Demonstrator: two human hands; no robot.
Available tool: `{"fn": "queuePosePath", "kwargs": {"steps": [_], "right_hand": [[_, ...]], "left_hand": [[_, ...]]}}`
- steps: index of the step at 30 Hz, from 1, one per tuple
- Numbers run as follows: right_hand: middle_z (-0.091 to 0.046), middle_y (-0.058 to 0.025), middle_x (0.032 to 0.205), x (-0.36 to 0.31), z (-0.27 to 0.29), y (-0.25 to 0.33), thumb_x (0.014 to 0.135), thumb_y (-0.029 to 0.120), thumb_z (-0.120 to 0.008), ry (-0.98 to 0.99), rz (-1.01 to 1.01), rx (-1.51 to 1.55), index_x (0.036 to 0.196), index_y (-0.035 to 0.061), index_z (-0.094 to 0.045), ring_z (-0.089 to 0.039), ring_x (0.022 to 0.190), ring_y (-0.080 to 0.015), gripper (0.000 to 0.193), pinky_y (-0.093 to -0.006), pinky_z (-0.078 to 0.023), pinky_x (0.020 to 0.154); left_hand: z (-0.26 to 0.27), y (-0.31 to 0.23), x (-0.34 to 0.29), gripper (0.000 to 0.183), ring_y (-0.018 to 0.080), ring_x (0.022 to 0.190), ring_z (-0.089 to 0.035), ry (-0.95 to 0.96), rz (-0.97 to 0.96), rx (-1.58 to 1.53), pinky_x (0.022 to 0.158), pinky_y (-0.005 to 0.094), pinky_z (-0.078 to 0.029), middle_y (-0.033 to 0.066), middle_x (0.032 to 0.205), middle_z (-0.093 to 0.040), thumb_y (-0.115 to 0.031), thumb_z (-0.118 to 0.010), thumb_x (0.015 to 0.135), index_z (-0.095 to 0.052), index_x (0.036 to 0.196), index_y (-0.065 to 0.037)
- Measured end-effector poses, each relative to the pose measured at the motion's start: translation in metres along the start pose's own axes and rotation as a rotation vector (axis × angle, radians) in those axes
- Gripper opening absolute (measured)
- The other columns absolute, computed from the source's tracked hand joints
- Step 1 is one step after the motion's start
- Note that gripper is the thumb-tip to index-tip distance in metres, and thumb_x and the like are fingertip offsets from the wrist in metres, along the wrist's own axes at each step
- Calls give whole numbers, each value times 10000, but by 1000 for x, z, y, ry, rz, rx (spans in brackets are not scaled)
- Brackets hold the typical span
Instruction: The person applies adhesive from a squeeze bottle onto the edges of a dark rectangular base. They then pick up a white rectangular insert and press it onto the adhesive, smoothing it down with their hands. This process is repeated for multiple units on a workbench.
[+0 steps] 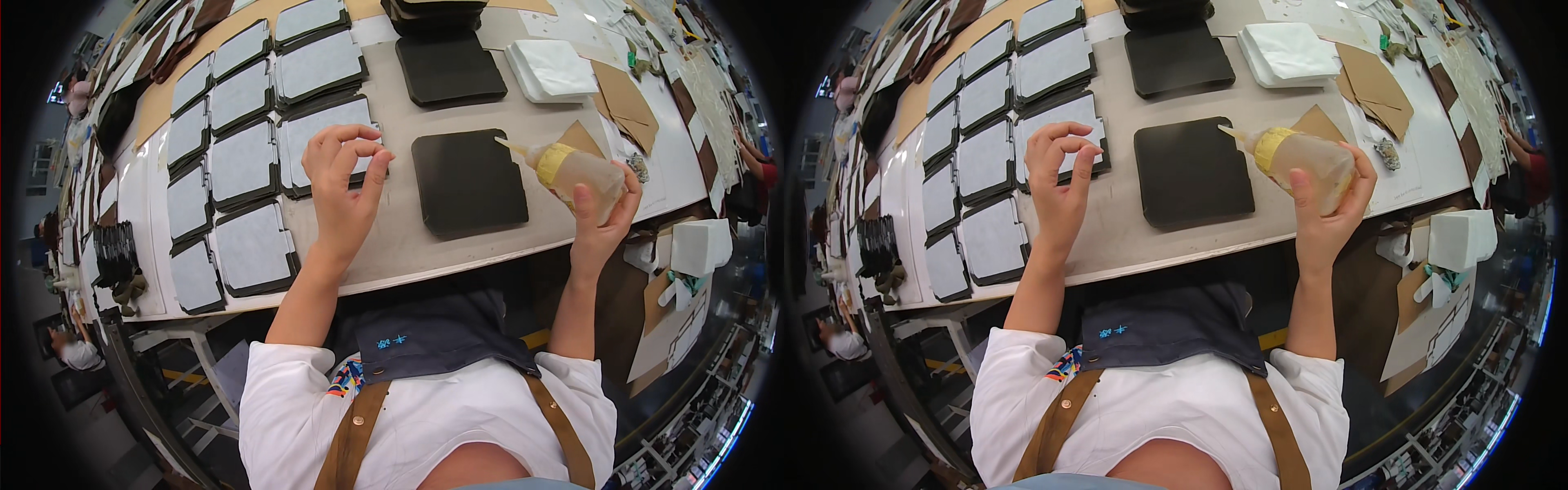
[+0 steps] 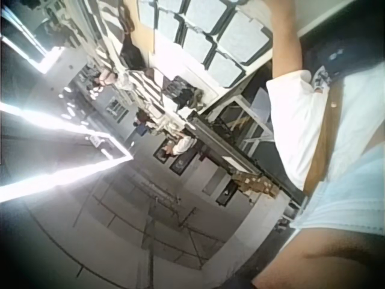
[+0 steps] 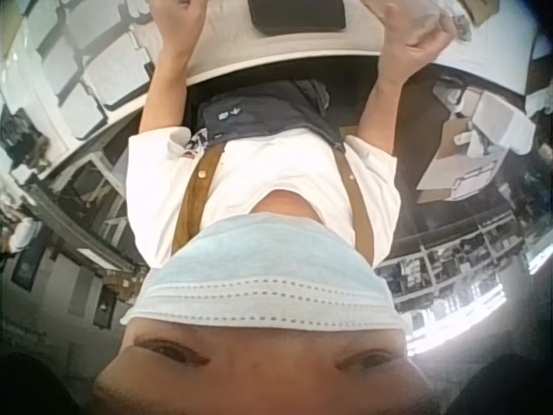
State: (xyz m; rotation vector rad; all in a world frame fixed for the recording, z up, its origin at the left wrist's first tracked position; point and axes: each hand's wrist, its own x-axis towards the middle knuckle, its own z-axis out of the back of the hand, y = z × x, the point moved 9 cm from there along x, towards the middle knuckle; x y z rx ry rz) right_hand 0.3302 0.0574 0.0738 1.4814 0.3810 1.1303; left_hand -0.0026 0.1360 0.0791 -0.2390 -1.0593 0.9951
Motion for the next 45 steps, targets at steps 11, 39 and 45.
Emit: {"fn": "queuePosePath", "kwargs": {"steps": [11,39,45], "right_hand": [[-573,-122,1266,-9,-39,22,856,126,-833,137,122,-36,1340,46,-450,-574,1177,-209,622,-346,-462,1033],[-589,-99,1323,43,-108,10,845,168,-825,575,-91,343,1489,91,-453,-597,1242,-211,748,-351,-499,1047],[-576,-69,1307,48,-110,9,841,166,-827,588,-93,283,1478,93,-475,-594,1190,-177,732,-326,-505,1025]], "left_hand": [[3,1,0,75,243,1132,-529,-9,12,-12,1028,412,-299,-2,1085,-663,-158,-728,905,-673,880,-113],[13,4,2,83,242,1108,-544,-90,3,-9,1010,421,-299,-4,1056,-669,-155,-751,868,-678,882,-117],[14,5,2,81,233,1105,-543,-92,3,3,1002,414,-300,-8,1055,-669,-151,-751,864,-678,877,-119]]}}
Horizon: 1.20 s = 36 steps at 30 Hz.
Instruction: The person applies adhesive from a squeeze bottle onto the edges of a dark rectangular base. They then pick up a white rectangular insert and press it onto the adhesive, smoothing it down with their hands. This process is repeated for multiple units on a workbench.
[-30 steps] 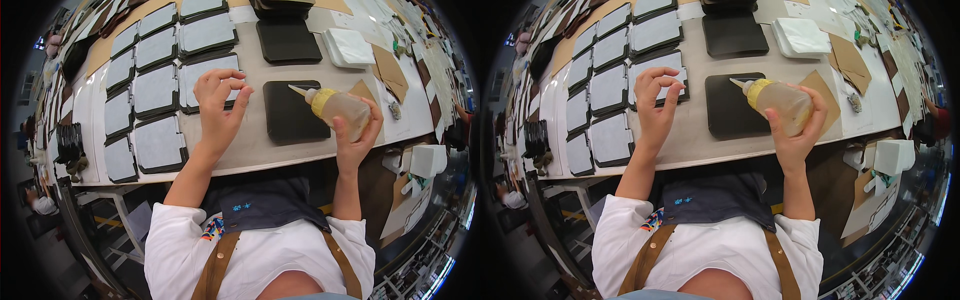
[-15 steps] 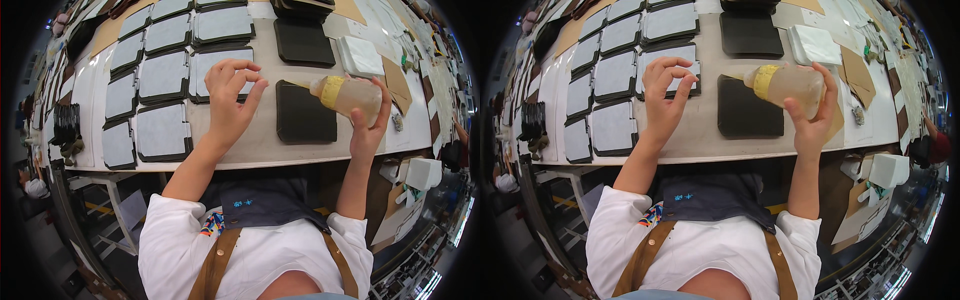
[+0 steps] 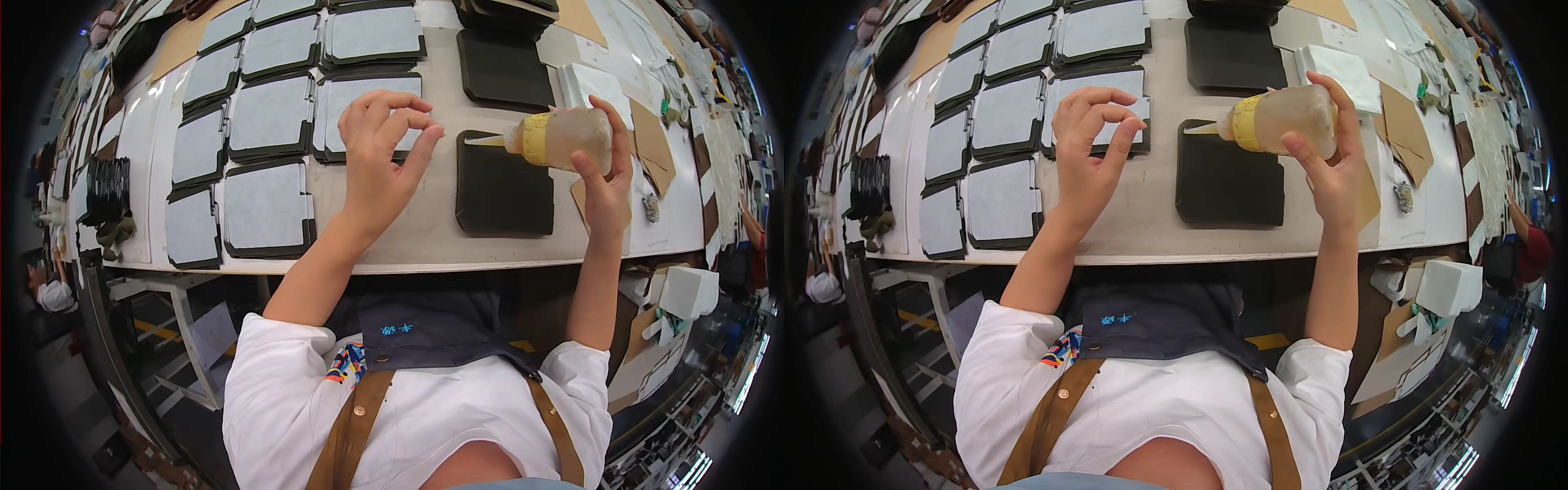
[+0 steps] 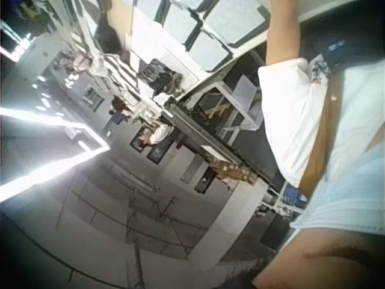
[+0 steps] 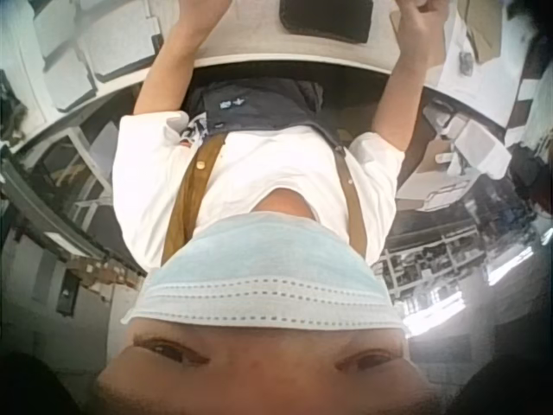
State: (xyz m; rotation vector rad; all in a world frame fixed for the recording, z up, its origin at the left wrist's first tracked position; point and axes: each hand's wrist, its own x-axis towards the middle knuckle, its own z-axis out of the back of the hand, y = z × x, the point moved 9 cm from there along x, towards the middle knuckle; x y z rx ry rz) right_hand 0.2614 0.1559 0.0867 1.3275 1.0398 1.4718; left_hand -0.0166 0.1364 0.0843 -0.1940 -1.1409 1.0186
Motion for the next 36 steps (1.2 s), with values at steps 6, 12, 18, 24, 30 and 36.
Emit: {"fn": "queuePosePath", "kwargs": {"steps": [6,12,18,24,30,36], "right_hand": [[-585,-73,1310,-1,4,-2,821,204,-834,53,12,23,1459,70,-504,-593,1182,-173,731,-327,-499,1015],[-637,-95,1241,-12,1,-1,801,257,-847,145,-10,51,1452,38,-505,-608,1169,-192,767,-337,-488,1028],[-628,-139,1206,-26,-7,3,790,298,-848,200,-13,127,1424,-15,-497,-625,1170,-269,789,-435,-514,1048],[-540,-233,1345,-36,23,-14,798,485,-835,78,-119,370,1479,-40,-386,-568,1286,-370,970,-504,-475,1117],[-451,-234,1508,-28,109,-43,866,442,-783,-333,-127,862,1516,-20,-346,-495,1374,-347,909,-471,-450,1154],[-598,-94,1342,-27,143,-47,892,397,-795,-413,-23,336,1431,32,-464,-610,1193,-205,731,-383,-560,942]], "left_hand": [[0,-2,1,120,217,1096,-548,19,13,34,1011,372,-331,3,1094,-677,-198,-714,934,-699,856,-107],[-2,1,0,90,215,1099,-546,15,-2,33,1010,380,-321,0,1090,-683,-180,-724,915,-695,869,-108],[-3,4,-1,78,219,1102,-539,14,7,-3,1010,400,-304,-12,1066,-685,-167,-751,886,-693,886,-115],[-3,6,-1,71,224,1105,-545,13,19,-9,1020,397,-308,-7,1063,-685,-169,-737,900,-696,877,-115],[-2,2,0,81,229,1097,-553,29,17,17,1014,395,-317,-2,1060,-682,-169,-729,908,-692,865,-111],[-7,4,0,81,229,1087,-562,40,24,19,1013,395,-323,10,1059,-684,-156,-720,914,-684,866,-102]]}}
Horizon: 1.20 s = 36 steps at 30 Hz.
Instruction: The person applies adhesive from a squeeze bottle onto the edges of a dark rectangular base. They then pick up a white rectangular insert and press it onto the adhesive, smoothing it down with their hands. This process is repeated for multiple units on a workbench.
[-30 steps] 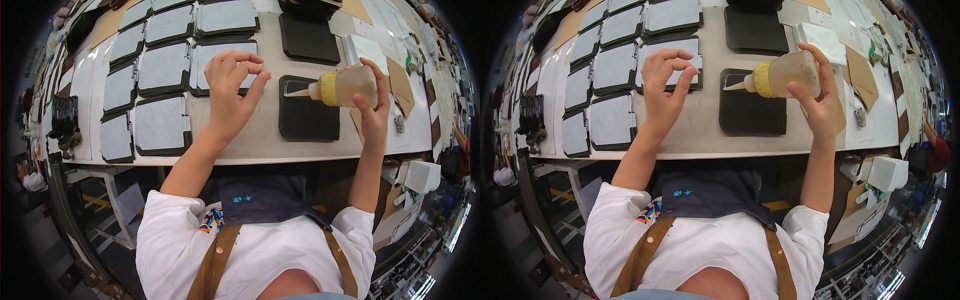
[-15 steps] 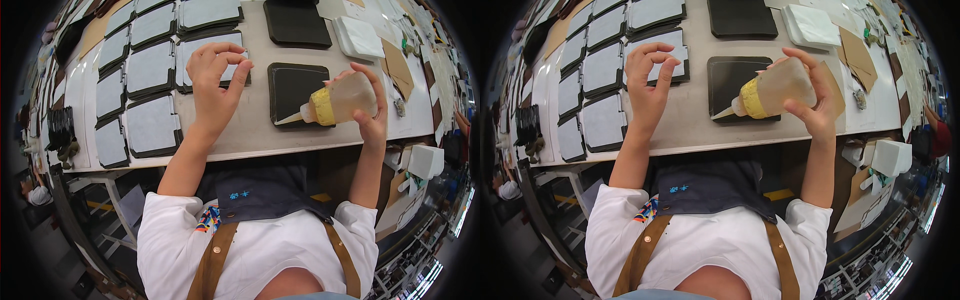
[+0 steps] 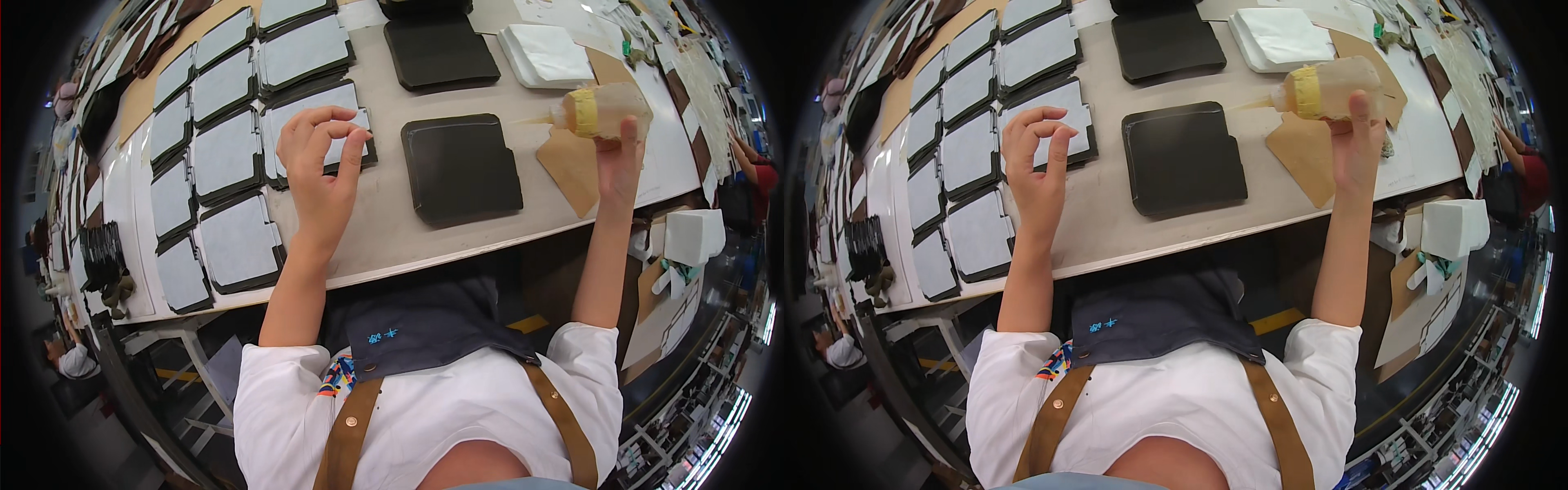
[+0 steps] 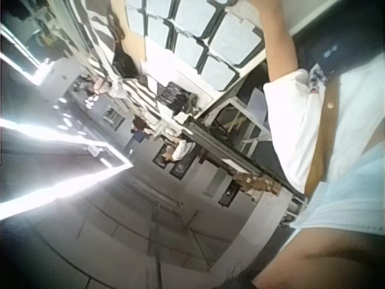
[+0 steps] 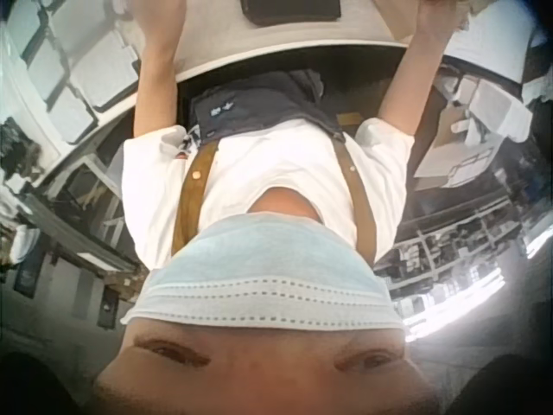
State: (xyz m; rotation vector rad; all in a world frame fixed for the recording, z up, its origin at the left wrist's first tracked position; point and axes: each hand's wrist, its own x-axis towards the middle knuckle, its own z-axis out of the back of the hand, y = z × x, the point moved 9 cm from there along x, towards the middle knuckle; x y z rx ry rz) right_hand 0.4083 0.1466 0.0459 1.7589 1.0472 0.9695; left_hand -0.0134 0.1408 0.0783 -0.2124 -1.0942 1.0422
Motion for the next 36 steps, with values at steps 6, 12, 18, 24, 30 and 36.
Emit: {"fn": "queuePosePath", "kwargs": {"steps": [6,12,18,24,30,36], "right_hand": [[-630,-53,1263,1,-23,9,886,376,-812,65,106,-193,1420,45,-489,-643,1118,-144,707,-328,-583,888],[-621,-45,1286,3,-28,6,874,342,-830,97,100,-195,1441,51,-479,-618,1171,-138,727,-304,-550,958],[-598,-46,1332,2,-21,7,869,323,-836,139,83,-205,1441,50,-490,-584,1233,-145,722,-301,-490,1052],[-584,-50,1353,-8,-22,12,852,347,-843,180,88,-237,1444,47,-492,-566,1266,-157,751,-315,-468,1087],[-584,-67,1363,-16,-34,27,840,404,-838,203,167,-307,1439,44,-499,-569,1273,-185,777,-357,-453,1114],[-587,-78,1368,-16,-25,30,843,421,-830,210,186,-346,1433,31,-500,-579,1264,-191,780,-363,-463,1105]], "left_hand": [[-2,2,0,84,227,1090,-560,14,11,7,1015,390,-326,13,1066,-682,-152,-712,920,-679,865,-98],[-3,2,0,90,222,1093,-558,25,16,10,1016,386,-330,15,1073,-680,-156,-702,930,-677,868,-96],[-2,3,0,84,224,1092,-555,25,20,7,1017,378,-335,17,1079,-680,-154,-699,933,-678,880,-92],[-2,3,0,77,223,1087,-557,28,25,13,1021,379,-336,18,1082,-683,-148,-697,934,-681,886,-89],[-3,3,0,87,219,1088,-558,37,16,21,1023,376,-336,21,1078,-687,-158,-695,938,-690,885,-88],[-5,4,1,94,221,1085,-563,34,20,18,1020,378,-341,22,1075,-688,-161,-696,938,-690,883,-86]]}}
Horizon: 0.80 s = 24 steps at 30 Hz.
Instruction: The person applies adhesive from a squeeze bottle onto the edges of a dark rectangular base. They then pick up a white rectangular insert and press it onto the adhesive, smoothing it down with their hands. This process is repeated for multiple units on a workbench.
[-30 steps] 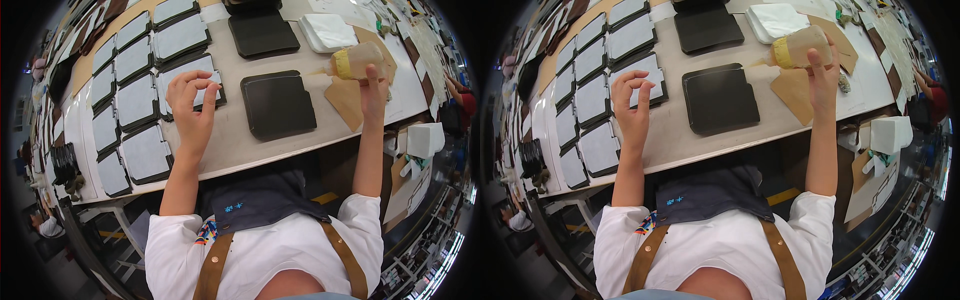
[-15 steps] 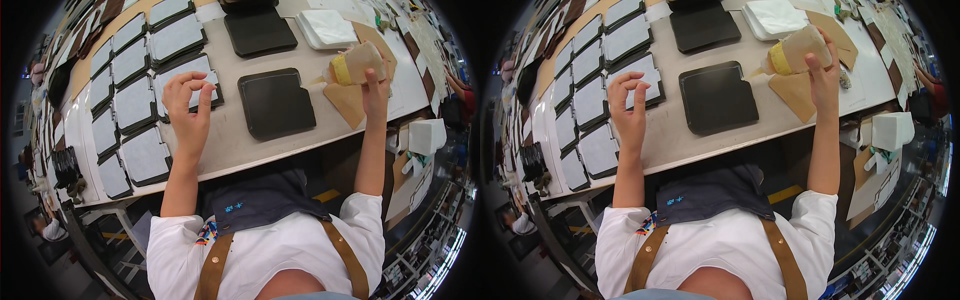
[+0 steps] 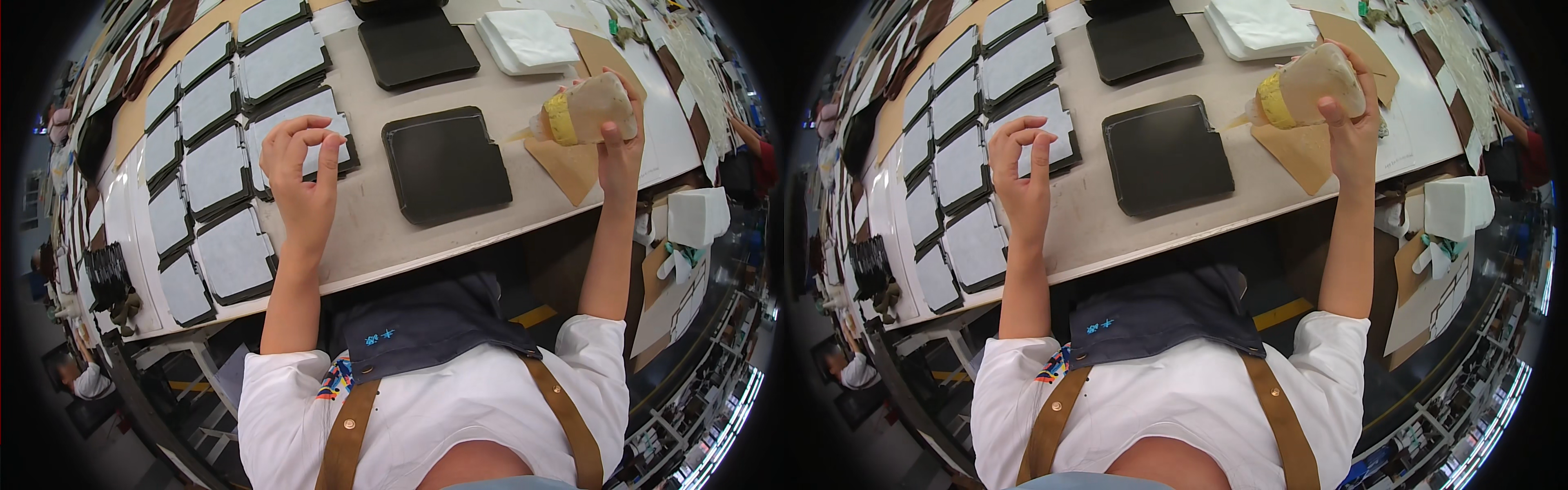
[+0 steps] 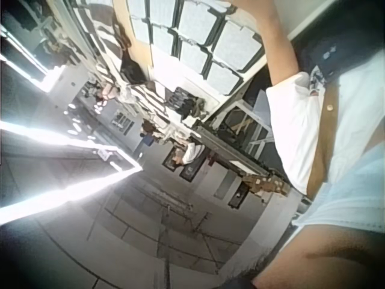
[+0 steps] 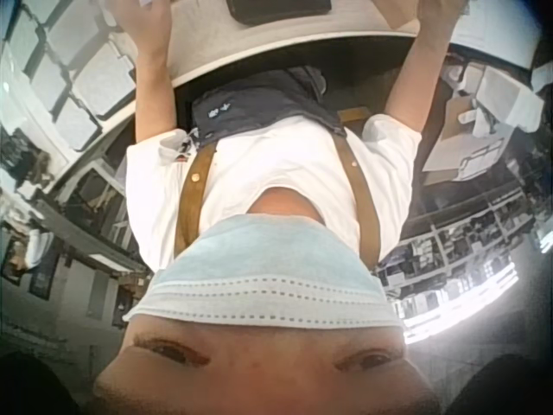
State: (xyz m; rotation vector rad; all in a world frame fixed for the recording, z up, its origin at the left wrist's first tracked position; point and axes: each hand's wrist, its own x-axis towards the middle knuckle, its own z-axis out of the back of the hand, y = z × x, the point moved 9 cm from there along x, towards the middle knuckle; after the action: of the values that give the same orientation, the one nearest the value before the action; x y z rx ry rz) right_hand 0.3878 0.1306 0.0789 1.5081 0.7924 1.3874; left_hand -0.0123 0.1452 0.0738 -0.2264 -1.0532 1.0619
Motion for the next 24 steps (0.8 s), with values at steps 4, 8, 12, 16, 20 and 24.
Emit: {"fn": "queuePosePath", "kwargs": {"steps": [4,8,12,16,20,24], "right_hand": [[-583,-75,1375,-2,-2,5,844,436,-826,7,14,4,1431,24,-499,-585,1256,-187,788,-361,-473,1094],[-568,-71,1394,-7,5,-2,823,467,-835,28,-26,4,1424,28,-510,-579,1261,-191,812,-369,-470,1092],[-554,-69,1413,-15,14,-4,795,500,-844,-4,-53,-29,1416,28,-521,-568,1273,-203,844,-384,-465,1093],[-585,-87,1375,-16,10,-5,785,513,-848,-6,-34,-9,1418,31,-516,-584,1257,-215,863,-392,-470,1088],[-629,-107,1302,-14,-5,-2,780,512,-851,50,-55,33,1421,35,-507,-615,1224,-231,870,-394,-478,1079],[-644,-115,1275,-14,-6,0,771,525,-853,40,-51,18,1419,29,-498,-629,1207,-235,890,-397,-485,1073]], "left_hand": [[-1,0,0,95,222,1083,-564,-1,-2,3,1019,377,-344,26,1075,-690,-159,-699,937,-690,883,-81],[1,2,-2,99,222,1083,-565,-2,8,-3,1019,375,-345,29,1078,-691,-159,-700,938,-691,883,-78],[-1,1,-1,102,223,1086,-565,3,10,0,1021,375,-345,29,1081,-691,-162,-699,939,-692,884,-76],[-1,1,-1,118,225,1095,-567,13,16,4,1021,372,-361,43,1090,-689,-163,-679,957,-694,888,-69],[0,0,-1,154,225,1107,-572,26,19,41,1022,368,-390,68,1103,-684,-161,-639,990,-697,889,-60],[0,4,-1,114,229,1099,-563,10,25,6,1033,379,-349,34,1089,-691,-176,-702,940,-696,892,-73]]}}
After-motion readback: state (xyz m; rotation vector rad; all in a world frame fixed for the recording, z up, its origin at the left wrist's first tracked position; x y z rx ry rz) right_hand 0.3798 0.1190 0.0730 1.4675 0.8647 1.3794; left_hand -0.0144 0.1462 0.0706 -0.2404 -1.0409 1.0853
